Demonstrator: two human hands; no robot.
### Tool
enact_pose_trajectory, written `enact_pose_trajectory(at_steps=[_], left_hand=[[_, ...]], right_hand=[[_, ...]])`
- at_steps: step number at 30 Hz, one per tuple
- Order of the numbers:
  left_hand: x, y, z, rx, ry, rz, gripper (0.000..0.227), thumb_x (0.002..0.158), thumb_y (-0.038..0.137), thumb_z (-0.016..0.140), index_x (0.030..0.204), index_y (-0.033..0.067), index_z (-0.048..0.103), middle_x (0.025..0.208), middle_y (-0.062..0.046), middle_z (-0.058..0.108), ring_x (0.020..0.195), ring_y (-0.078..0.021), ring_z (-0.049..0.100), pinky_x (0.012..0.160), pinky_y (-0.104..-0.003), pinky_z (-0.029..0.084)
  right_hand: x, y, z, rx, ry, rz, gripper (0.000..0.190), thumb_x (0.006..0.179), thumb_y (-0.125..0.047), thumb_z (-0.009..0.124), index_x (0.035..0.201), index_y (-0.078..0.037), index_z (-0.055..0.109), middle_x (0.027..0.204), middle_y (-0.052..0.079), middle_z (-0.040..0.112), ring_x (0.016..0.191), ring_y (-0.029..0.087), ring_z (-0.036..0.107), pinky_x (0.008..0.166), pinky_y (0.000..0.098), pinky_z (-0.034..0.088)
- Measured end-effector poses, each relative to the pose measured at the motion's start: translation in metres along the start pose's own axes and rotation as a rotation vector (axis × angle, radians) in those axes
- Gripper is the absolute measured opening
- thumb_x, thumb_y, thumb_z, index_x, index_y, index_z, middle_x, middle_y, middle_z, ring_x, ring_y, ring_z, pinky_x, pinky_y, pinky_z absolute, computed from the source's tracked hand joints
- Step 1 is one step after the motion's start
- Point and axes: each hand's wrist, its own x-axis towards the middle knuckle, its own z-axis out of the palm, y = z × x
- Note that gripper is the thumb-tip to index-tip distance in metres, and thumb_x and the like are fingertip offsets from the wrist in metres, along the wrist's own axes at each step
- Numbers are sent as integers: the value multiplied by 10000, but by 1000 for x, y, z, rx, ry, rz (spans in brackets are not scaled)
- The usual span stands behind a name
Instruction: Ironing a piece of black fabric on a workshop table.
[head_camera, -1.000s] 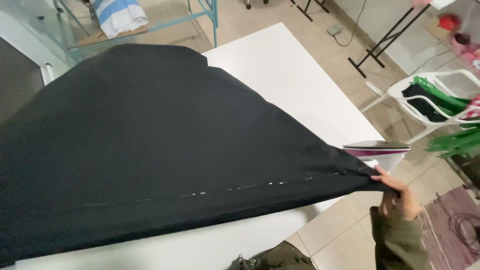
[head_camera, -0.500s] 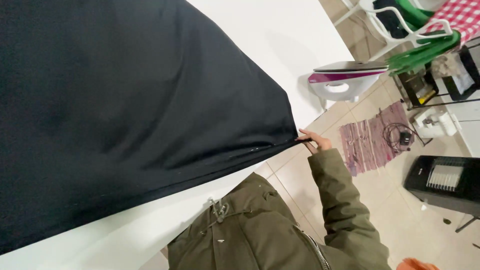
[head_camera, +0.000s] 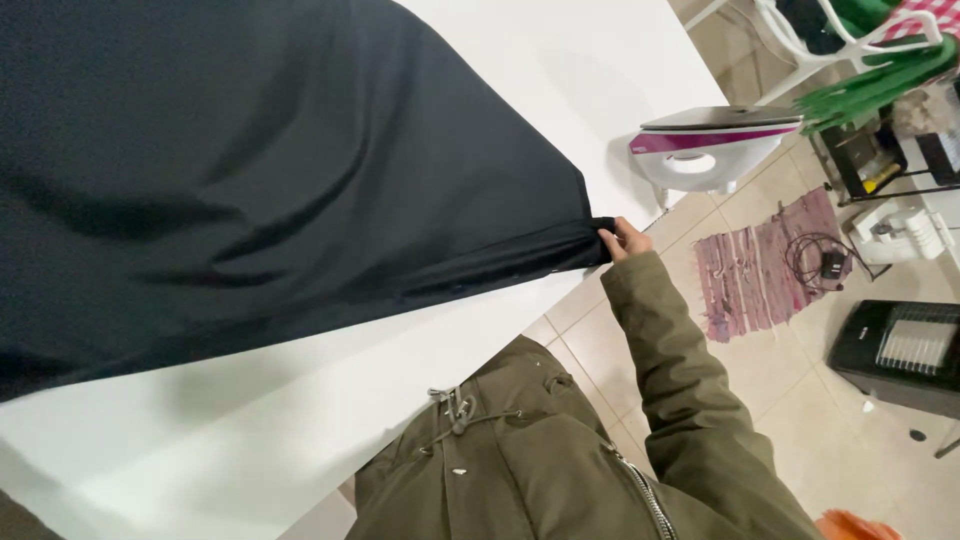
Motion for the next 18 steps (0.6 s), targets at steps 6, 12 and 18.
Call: enact_pose_trajectory(at_steps=[6,12,18], left_hand=[[0,25,11,26,22,50,505,898,39,790,1374,140,654,1421,-94,639,1306,-267,617,1141,-469,522],[-58,157,47,-248,184,534,779,671,313,834,1393,124,613,1370,-114,626,1284,-337,559,1079,-603,402],[-36,133,64,-99,186,234,542,895,317,771,1389,131,648,1304,-111,642,1177,-321,588,1016,-513,467]], right_hand=[[-8,5,1,215,-68,21,259,986,-160,723,1180,1,666,984,43,723,919,100,657,798,264,541],[-7,32,-1,208,-180,110,490,896,-157,780,1340,-34,613,1060,54,740,939,121,685,819,288,564],[-7,39,-15,-259,-297,59,389,898,-142,841,1260,-56,726,901,113,771,779,224,657,731,364,564]])
